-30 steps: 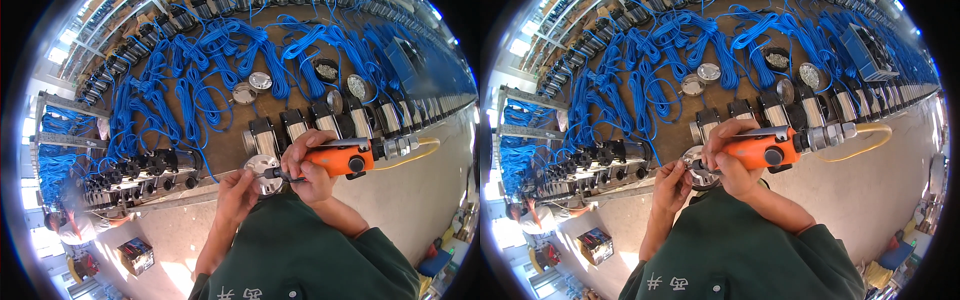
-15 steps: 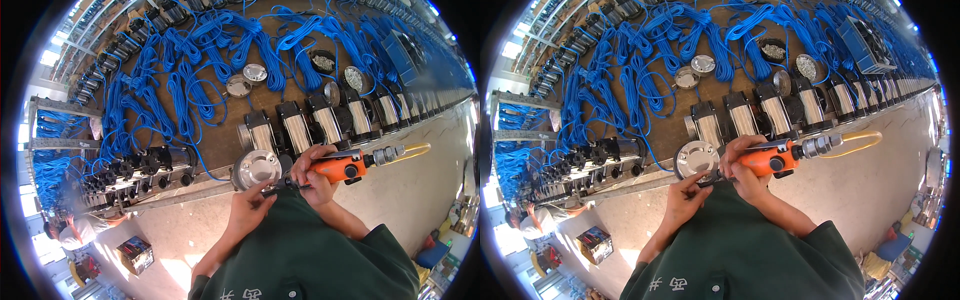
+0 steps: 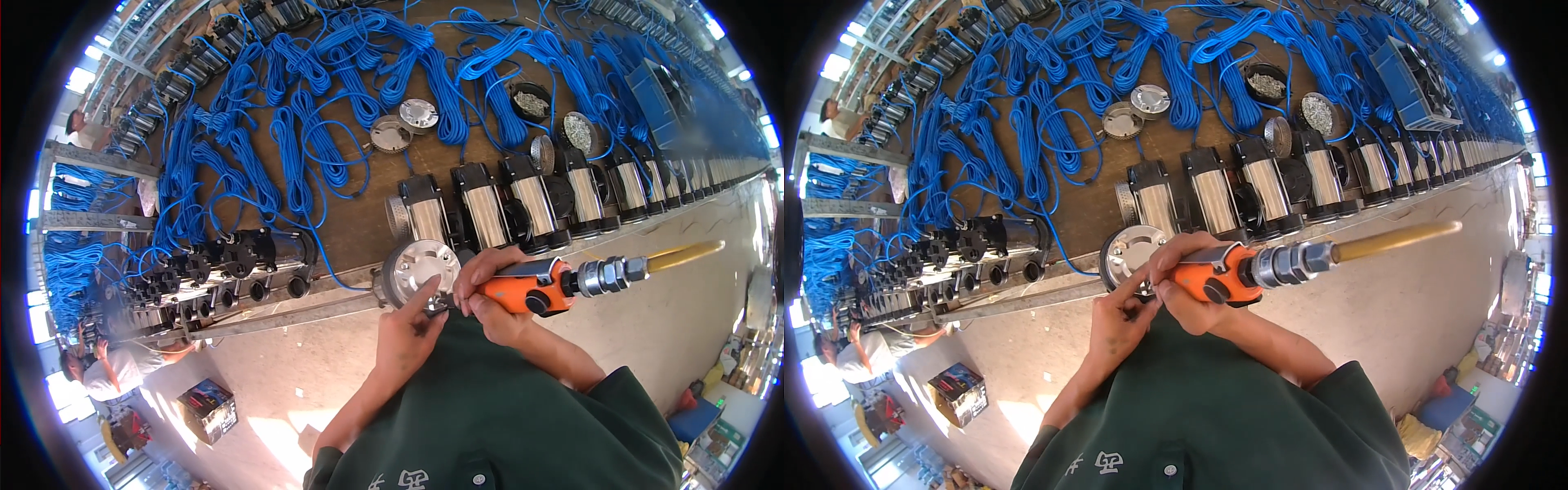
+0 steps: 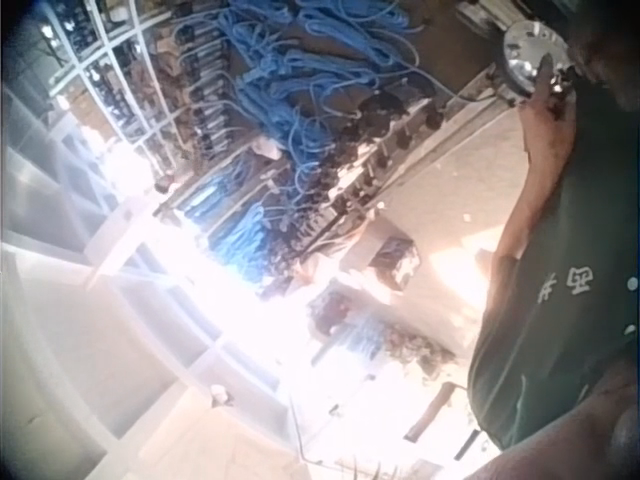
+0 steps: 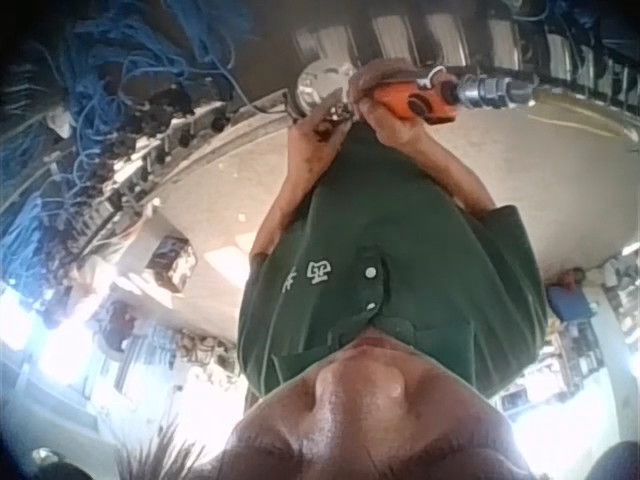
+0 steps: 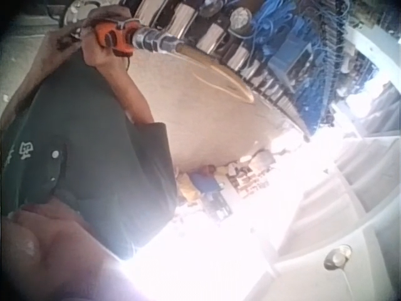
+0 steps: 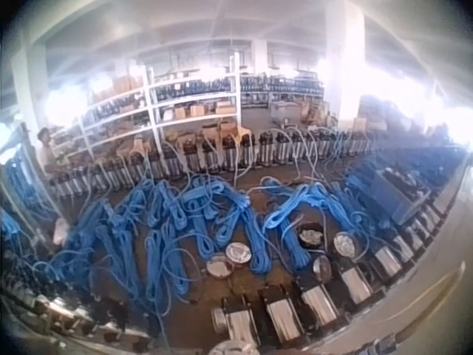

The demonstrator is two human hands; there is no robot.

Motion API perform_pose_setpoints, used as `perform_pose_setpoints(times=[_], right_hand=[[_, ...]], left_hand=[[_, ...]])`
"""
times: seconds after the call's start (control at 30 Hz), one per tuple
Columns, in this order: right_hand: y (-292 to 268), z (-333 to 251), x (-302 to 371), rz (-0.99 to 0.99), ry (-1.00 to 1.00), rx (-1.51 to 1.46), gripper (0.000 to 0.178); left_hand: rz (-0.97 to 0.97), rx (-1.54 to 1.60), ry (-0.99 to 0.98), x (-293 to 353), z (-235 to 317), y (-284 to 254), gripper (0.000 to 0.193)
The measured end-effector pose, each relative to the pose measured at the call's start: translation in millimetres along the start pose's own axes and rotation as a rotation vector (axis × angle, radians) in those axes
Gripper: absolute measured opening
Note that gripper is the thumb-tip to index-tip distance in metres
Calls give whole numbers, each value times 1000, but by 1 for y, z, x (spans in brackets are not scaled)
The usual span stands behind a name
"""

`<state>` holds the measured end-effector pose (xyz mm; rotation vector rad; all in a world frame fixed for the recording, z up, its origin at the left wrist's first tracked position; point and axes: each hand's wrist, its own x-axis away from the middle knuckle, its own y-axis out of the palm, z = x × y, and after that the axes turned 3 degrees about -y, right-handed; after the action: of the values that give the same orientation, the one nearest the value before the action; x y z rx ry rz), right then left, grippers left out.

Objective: The person uses a pneumatic screwdriver to fasten metal plates and components onto a series of water pumps on a factory assembly line, taking screws from a small container.

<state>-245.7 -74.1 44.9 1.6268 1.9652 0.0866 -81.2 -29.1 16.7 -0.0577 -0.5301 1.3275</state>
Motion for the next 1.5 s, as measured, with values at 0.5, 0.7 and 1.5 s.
perform_pose_setpoints(times=[0.5,0.7,1.5], right_hand=[[-58,-55,-30,469,-4,-291,27],[-247,5,-27,615,390,296,40],[56,92,-40,292,1359,-895,53]], left_hand=[[213,-687,186,3,45,2,50],[76,-1131,347,-44,66,14,100],[655,-478,315,61,43,-88,93]])
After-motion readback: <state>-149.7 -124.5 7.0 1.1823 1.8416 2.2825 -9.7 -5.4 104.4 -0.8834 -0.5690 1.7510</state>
